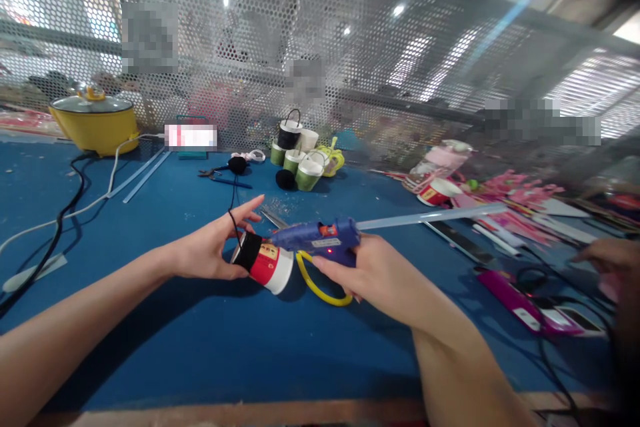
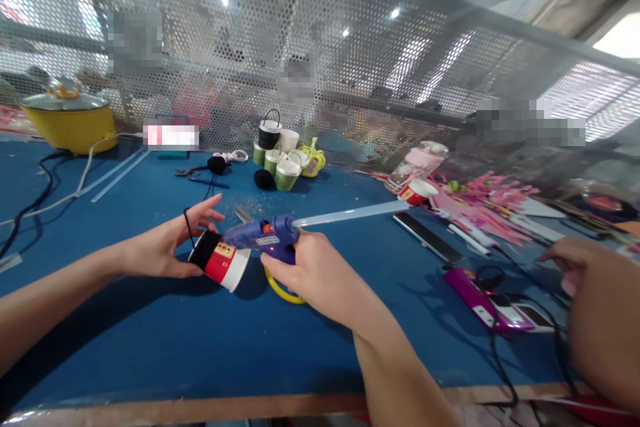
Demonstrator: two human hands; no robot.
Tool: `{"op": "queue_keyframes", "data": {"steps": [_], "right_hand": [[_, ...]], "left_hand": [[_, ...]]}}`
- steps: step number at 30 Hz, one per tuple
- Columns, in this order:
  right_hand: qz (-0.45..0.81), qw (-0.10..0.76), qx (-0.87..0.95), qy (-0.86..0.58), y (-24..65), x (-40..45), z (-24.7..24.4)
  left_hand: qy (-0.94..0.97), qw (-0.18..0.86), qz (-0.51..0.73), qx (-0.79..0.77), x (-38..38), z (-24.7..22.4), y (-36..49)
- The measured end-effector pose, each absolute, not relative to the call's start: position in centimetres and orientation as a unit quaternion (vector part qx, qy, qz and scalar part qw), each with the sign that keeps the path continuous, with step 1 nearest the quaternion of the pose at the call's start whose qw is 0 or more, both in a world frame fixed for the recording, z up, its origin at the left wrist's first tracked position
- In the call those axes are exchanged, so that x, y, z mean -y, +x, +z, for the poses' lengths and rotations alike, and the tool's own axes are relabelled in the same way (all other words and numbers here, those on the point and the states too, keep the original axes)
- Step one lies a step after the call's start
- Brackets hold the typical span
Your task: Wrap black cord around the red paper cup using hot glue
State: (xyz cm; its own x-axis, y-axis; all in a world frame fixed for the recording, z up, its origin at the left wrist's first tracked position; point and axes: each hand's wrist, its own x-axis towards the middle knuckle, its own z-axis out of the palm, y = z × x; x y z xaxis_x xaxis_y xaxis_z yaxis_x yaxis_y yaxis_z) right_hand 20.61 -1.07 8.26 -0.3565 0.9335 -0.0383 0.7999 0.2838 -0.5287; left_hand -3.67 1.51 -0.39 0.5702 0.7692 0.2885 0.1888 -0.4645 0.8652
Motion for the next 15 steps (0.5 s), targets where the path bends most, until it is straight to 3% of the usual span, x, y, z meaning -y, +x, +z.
{"op": "queue_keyframes", "data": {"steps": [15], "right_hand": [[0.222,0.130,0.788,-0.559,20.73,1.31,8.19]], "left_hand": [[0.781,0.409,0.356,-0.310,-1.55,-0.54,-3.68]]}}
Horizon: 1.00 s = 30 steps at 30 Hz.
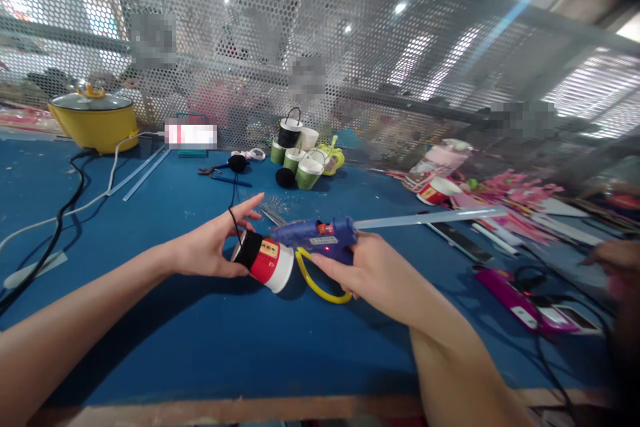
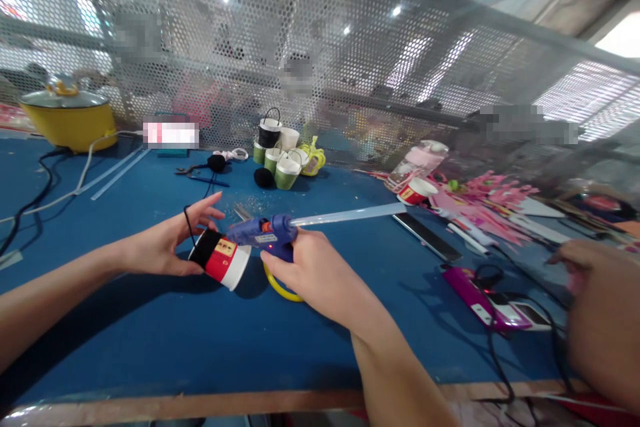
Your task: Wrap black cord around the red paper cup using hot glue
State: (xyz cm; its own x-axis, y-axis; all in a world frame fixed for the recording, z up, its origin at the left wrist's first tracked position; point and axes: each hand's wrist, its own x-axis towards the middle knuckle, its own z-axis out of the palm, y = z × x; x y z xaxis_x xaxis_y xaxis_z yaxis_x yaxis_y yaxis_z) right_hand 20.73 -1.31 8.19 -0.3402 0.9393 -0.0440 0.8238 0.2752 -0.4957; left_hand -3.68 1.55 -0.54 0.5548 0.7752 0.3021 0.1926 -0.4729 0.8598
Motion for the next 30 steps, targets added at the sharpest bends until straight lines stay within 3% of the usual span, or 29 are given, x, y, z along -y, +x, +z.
{"op": "queue_keyframes", "data": {"steps": [5,30], "right_hand": [[0.260,0.141,0.795,-0.530,20.74,1.82,8.35],[0.208,0.147,0.836,-0.487,20.81,2.10,8.03]], "left_hand": [[0.774,0.420,0.352,-0.318,-1.56,-0.50,-3.71],[0.767,0.421,0.354,-0.330,-1.75,-0.65,-3.69]]}}
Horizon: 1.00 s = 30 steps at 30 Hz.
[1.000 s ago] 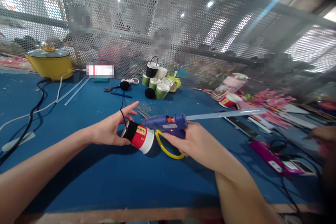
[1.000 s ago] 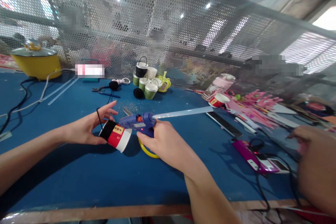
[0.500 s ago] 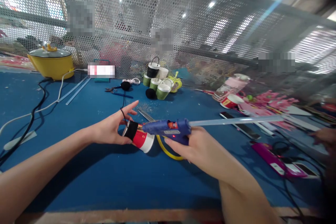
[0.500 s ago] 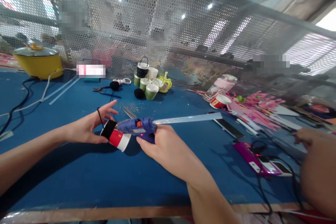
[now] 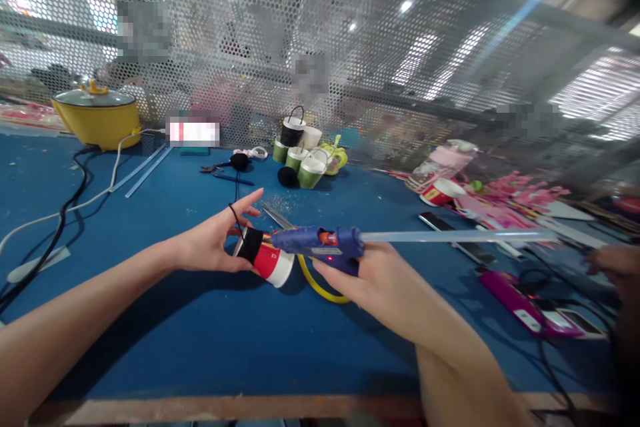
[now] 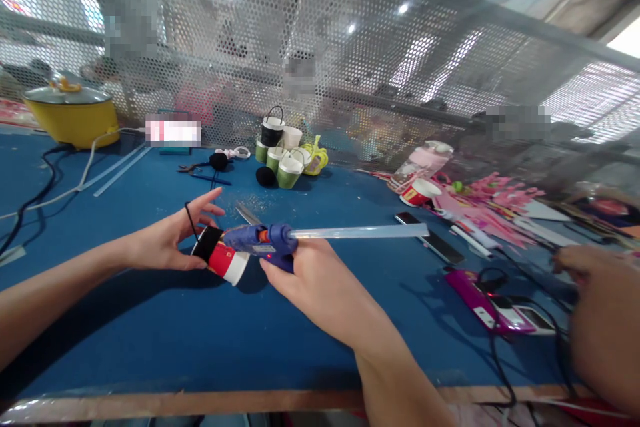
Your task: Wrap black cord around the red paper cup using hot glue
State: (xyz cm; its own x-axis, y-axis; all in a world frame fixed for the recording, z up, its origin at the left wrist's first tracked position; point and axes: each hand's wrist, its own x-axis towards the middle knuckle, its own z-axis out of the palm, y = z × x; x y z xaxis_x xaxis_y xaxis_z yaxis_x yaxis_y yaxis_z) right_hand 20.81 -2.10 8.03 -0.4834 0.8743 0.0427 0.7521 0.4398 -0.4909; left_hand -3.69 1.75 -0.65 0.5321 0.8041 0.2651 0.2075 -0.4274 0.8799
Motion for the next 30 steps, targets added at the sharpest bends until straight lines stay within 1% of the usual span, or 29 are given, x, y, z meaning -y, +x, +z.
{"op": "queue_keyframes", "data": {"steps": [4,9,12,19,23,30], "right_hand": [[0.215,0.123,0.839,-0.485,20.9,2.1,7.8],[0.181,0.129,0.840,-0.496,21.1,2.3,7.7],[0.198,0.122,0.841,-0.489,21.1,2.3,7.8],[0.191,0.150,0.824,-0.511,20.8,1.3,8.0],[0.180,0.149,0.818,-0.525,20.6,0.6,7.9],[0.221,0.143,0.812,-0.520,20.6,1.7,8.3]], "left_hand": [[0.760,0.424,0.351,-0.345,-1.7,-0.4,-3.6],[0.759,0.429,0.354,-0.339,-1.7,-0.4,-3.6],[0.765,0.416,0.356,-0.338,-1.7,-0.5,-3.7],[0.778,0.405,0.364,-0.313,-1.7,-0.7,-3.7],[0.777,0.404,0.370,-0.311,-1.6,-0.6,-3.7],[0.776,0.404,0.362,-0.321,-1.8,-0.8,-3.8]]}}
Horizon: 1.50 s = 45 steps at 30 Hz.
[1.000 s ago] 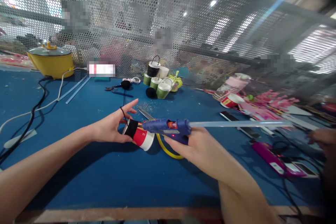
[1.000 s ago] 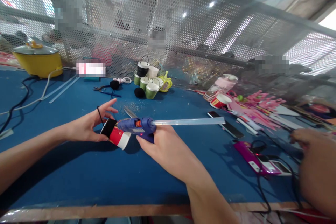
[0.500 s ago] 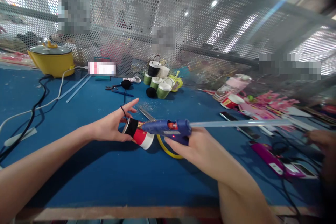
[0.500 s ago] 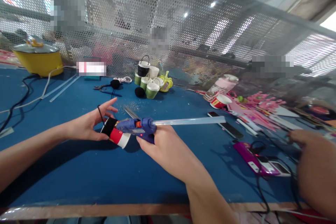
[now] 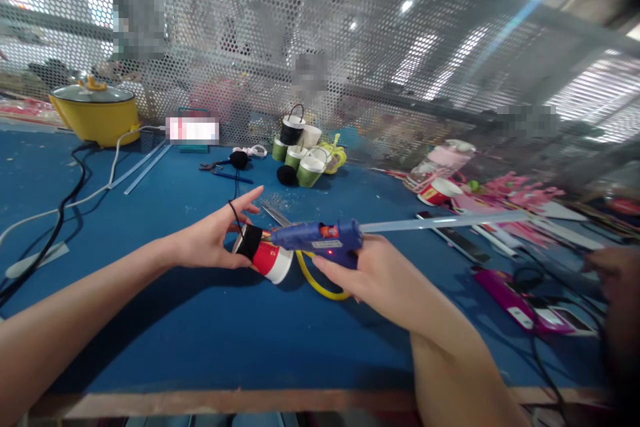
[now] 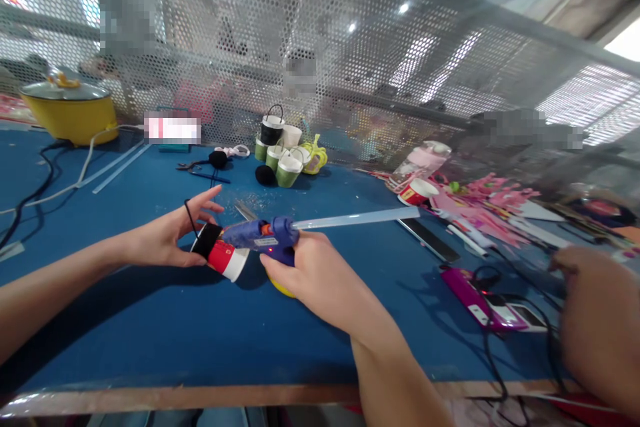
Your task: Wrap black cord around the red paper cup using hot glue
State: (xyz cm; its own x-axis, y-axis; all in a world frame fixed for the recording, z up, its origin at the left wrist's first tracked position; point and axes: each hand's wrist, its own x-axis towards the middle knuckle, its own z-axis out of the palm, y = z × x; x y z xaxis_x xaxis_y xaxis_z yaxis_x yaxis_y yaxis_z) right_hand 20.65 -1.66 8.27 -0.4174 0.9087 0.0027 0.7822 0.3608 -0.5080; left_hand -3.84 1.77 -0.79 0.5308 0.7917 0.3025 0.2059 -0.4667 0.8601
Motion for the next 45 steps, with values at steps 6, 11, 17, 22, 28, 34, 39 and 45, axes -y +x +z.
{"op": "queue_keyframes", "data": {"steps": [6,11,17,22,28,34,39,45], "right_hand": [[0.225,0.141,0.830,-0.490,20.6,2.4,8.3],[0.227,0.139,0.835,-0.482,20.4,2.7,8.0],[0.210,0.125,0.842,-0.480,20.5,2.8,7.7],[0.184,0.129,0.842,-0.491,20.7,2.4,7.9],[0.171,0.164,0.830,-0.506,20.6,1.3,7.8],[0.166,0.163,0.811,-0.536,20.1,0.6,7.6],[0.266,0.163,0.756,-0.576,19.9,-0.1,7.4],[0.248,0.287,0.687,-0.620,21.0,-4.2,5.7]], "left_hand": [[0.758,0.423,0.368,-0.334,-1.8,-0.7,-3.6],[0.752,0.427,0.374,-0.335,-1.8,-0.6,-3.4],[0.747,0.431,0.371,-0.344,-1.8,-0.4,-3.5],[0.752,0.425,0.368,-0.345,-1.7,-0.3,-3.5],[0.757,0.423,0.364,-0.340,-1.7,-0.4,-3.6],[0.760,0.426,0.359,-0.335,-1.6,-0.4,-3.4],[0.757,0.427,0.360,-0.338,-1.5,-0.2,-3.4],[0.747,0.424,0.366,-0.357,-1.5,0.4,-3.4]]}}
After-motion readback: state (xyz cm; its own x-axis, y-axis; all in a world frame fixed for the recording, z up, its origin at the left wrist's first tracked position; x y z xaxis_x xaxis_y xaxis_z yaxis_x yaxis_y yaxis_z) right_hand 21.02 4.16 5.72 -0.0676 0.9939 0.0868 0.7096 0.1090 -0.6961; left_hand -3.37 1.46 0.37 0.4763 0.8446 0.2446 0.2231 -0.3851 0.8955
